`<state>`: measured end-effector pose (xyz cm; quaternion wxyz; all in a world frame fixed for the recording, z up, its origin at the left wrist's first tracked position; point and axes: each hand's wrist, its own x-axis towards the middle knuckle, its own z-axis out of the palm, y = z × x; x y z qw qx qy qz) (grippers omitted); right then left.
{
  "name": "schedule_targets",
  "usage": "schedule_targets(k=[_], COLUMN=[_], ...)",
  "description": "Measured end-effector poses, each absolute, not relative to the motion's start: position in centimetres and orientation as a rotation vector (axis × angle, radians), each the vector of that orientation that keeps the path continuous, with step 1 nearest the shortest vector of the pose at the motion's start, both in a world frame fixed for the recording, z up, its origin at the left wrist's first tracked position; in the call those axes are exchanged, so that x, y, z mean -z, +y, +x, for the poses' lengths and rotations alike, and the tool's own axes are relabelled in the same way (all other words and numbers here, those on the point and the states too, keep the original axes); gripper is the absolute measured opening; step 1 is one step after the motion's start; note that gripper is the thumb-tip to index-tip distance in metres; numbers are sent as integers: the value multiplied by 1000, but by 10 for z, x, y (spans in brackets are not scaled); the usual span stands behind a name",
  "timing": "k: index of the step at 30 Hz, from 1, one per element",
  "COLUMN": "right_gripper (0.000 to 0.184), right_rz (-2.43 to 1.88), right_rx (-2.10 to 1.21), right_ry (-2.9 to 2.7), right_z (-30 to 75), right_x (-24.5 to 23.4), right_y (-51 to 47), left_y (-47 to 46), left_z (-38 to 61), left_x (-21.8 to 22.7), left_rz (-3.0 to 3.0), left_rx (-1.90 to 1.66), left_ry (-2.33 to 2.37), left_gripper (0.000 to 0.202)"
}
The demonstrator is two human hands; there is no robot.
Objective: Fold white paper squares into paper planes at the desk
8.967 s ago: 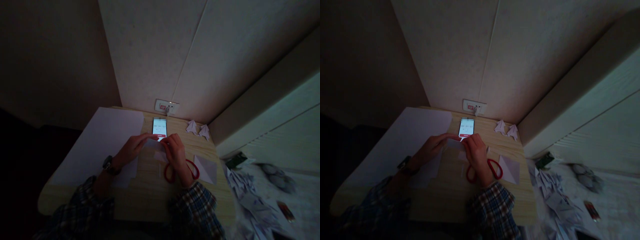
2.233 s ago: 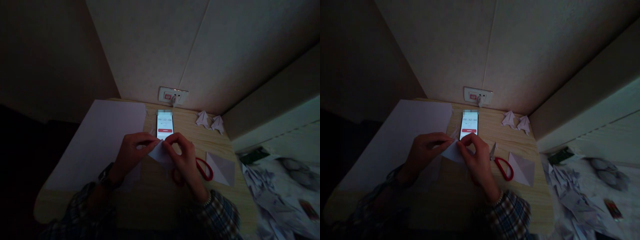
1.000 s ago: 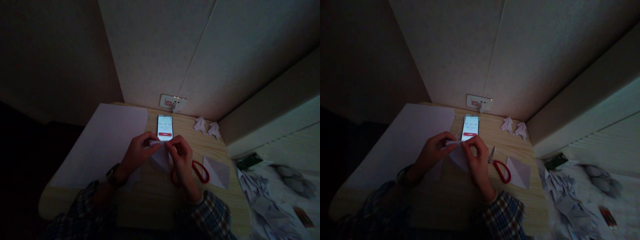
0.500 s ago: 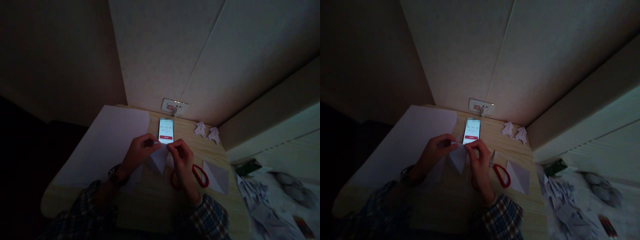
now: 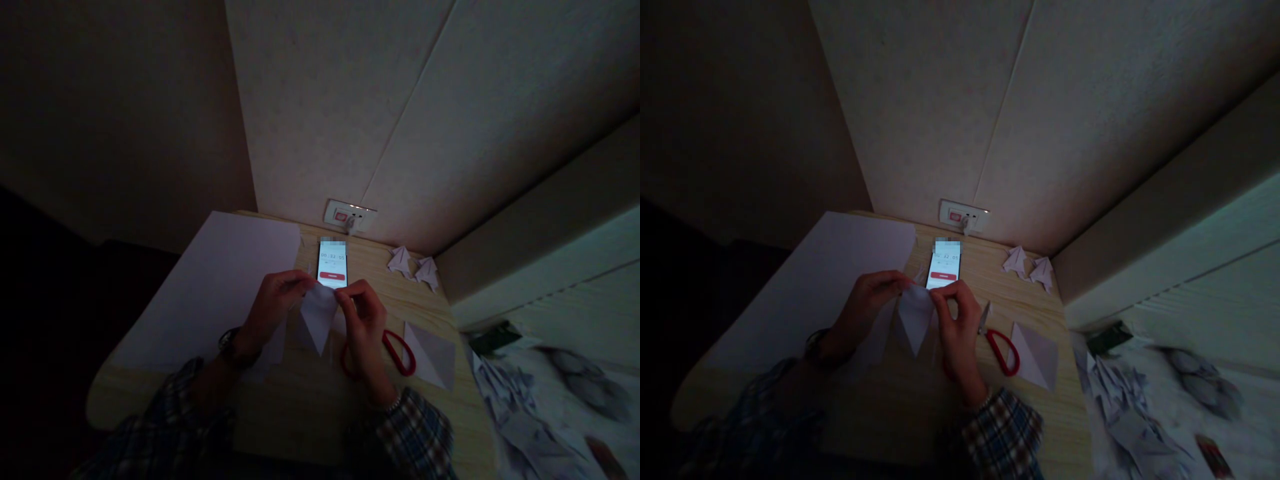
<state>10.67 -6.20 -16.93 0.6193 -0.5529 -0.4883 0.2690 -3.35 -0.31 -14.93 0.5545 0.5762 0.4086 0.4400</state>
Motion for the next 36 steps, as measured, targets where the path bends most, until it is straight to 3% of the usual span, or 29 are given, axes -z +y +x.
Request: schedule_targets(k=[23,36], right_gripper=[18,14], right_rz=[-1292,-1264], right_rx=[-630,-891], right_ry=[-918,-950], right_z=[108,109], right_x=[168,175], right_y=[-58,-50], left_y=[1,3], left_z=[-28,-33], left_x=[161,163], left_rz=[1366,1464], left_rx=[-1027,-1096], left_ry=[949,1052], left_gripper=[17,16])
